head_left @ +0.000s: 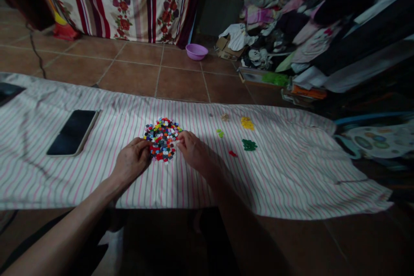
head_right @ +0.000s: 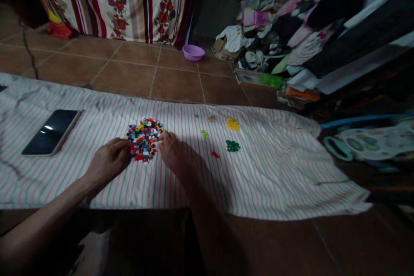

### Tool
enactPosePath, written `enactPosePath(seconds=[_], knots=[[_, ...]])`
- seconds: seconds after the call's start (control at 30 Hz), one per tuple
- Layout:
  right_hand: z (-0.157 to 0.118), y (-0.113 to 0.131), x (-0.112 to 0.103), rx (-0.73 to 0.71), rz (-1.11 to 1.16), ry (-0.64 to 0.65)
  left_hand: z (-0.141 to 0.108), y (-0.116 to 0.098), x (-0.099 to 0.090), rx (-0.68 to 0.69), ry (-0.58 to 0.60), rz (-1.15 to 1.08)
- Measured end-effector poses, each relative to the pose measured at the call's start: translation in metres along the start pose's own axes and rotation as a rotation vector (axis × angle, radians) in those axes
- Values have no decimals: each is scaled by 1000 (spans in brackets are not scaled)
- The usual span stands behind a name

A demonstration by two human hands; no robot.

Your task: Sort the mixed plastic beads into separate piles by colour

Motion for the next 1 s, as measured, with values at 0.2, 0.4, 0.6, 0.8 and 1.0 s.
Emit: enactPosePath(seconds=[0.2,0.4,0.6,0.8,1.0], knots=[[9,11,4,45,-43,20,1,-2,-1,-3,14,19],[12,11,7,74,-57,7,1,-2,0,-6,17,39],[11,6,10,57,66,-32,1,-4,2,-18,-12,75],[15,-3,19,114,343,-98,4,-12,11,41,-110,53],[18,-9,25,130,611,-62,10,-25,19,194,-237,74]])
Point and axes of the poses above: each hand's wrist, its own z-axis towards the middle knuckle, its own x-axis out of the palm, y = z × x, the point moved 1 cm from there along z, towards the middle knuckle, and after that the axes turned 10 degrees about z, right-handed, at the moved point
